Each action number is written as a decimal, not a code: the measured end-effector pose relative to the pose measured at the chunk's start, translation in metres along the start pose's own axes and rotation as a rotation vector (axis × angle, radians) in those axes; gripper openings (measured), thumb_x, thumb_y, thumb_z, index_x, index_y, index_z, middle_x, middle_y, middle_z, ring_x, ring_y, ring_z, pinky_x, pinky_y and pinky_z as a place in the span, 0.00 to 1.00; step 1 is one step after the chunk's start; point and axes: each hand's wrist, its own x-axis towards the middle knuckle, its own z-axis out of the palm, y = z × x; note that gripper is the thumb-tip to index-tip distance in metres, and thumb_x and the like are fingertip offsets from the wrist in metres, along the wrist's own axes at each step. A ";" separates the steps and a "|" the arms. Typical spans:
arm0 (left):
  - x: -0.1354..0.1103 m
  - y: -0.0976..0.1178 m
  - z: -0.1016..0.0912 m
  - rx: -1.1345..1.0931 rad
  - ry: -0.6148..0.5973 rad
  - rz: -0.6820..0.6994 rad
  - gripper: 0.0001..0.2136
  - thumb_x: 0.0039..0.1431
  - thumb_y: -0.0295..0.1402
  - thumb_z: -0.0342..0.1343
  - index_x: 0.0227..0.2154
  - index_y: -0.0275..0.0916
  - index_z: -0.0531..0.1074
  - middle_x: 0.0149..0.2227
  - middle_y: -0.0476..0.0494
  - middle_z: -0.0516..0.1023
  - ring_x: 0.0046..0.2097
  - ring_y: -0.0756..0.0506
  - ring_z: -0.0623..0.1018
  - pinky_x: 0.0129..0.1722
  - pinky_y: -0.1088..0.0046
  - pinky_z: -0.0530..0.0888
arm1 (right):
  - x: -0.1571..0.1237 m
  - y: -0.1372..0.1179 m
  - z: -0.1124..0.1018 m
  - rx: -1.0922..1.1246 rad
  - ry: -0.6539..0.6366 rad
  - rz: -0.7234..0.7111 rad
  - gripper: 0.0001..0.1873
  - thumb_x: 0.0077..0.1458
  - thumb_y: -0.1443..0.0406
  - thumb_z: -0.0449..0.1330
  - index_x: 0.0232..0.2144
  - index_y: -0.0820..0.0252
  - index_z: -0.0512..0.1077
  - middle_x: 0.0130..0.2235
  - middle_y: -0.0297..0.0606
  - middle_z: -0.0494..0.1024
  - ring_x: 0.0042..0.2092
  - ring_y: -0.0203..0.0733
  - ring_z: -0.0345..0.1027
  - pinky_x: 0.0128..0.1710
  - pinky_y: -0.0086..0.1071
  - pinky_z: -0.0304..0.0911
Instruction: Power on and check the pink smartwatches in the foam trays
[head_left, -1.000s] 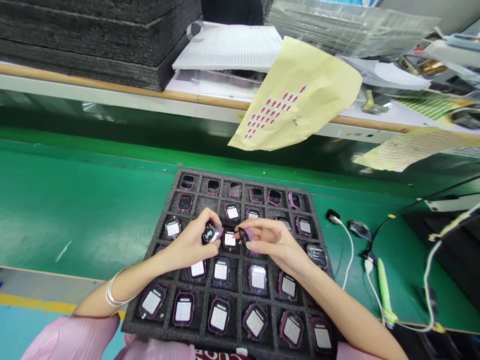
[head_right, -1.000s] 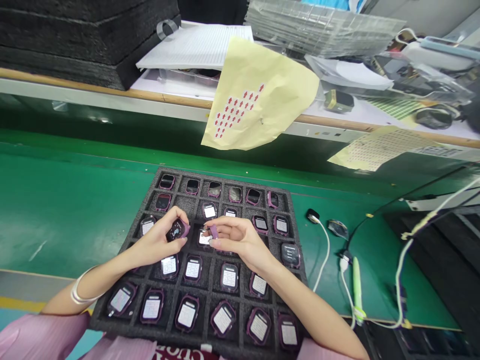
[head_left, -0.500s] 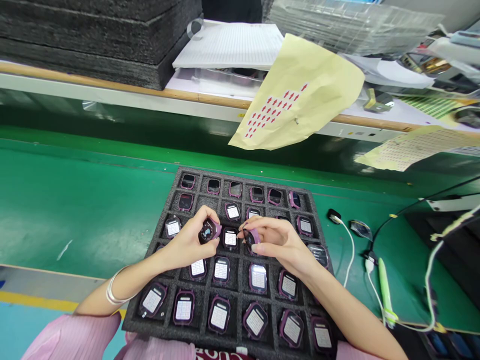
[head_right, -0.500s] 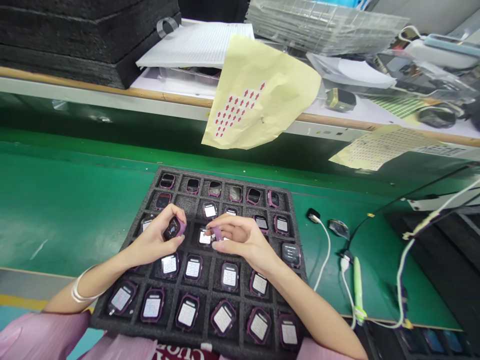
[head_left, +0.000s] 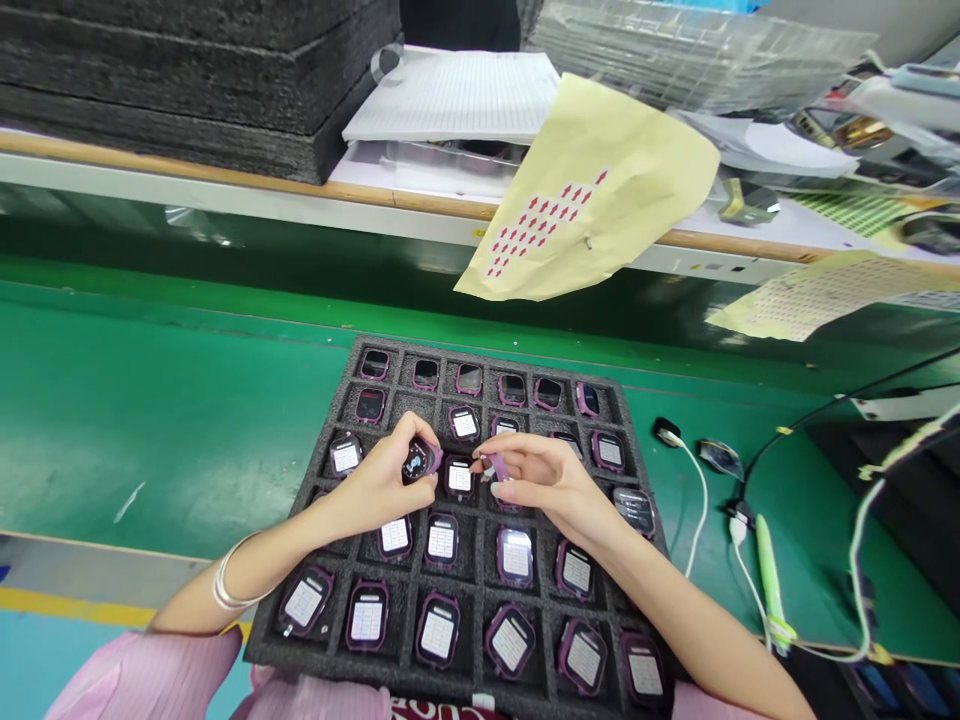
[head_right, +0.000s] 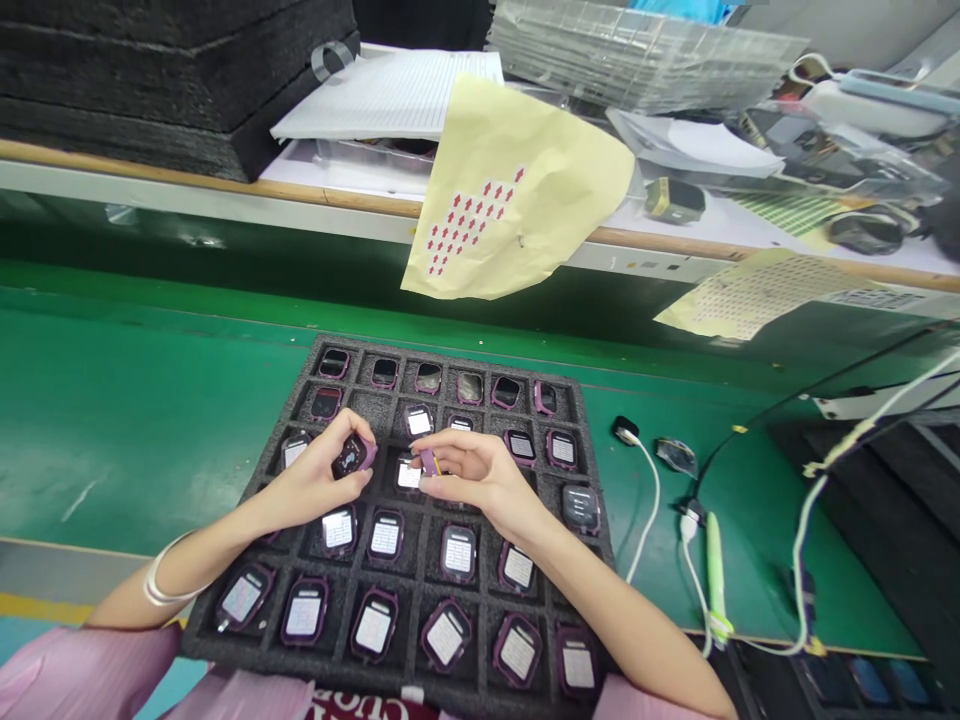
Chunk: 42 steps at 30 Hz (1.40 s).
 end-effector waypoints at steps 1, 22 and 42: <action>0.000 0.001 -0.001 0.005 -0.009 -0.011 0.11 0.50 0.21 0.49 0.36 0.40 0.58 0.34 0.50 0.63 0.36 0.48 0.66 0.40 0.71 0.64 | 0.000 -0.001 0.000 -0.004 0.003 -0.005 0.17 0.43 0.69 0.70 0.39 0.58 0.77 0.41 0.40 0.77 0.43 0.44 0.72 0.45 0.36 0.66; -0.004 -0.002 -0.002 -0.143 0.089 0.075 0.12 0.51 0.22 0.50 0.37 0.41 0.58 0.34 0.50 0.61 0.35 0.49 0.64 0.35 0.73 0.63 | -0.004 -0.009 0.001 0.037 -0.056 -0.129 0.17 0.44 0.66 0.70 0.39 0.56 0.77 0.41 0.40 0.75 0.43 0.48 0.71 0.47 0.42 0.64; 0.003 0.005 0.000 -0.610 -0.085 -0.182 0.12 0.57 0.27 0.49 0.45 0.40 0.62 0.47 0.43 0.67 0.40 0.47 0.75 0.40 0.66 0.78 | 0.006 0.004 0.005 0.299 0.018 0.035 0.18 0.56 0.66 0.60 0.50 0.58 0.70 0.47 0.46 0.77 0.50 0.51 0.71 0.50 0.48 0.65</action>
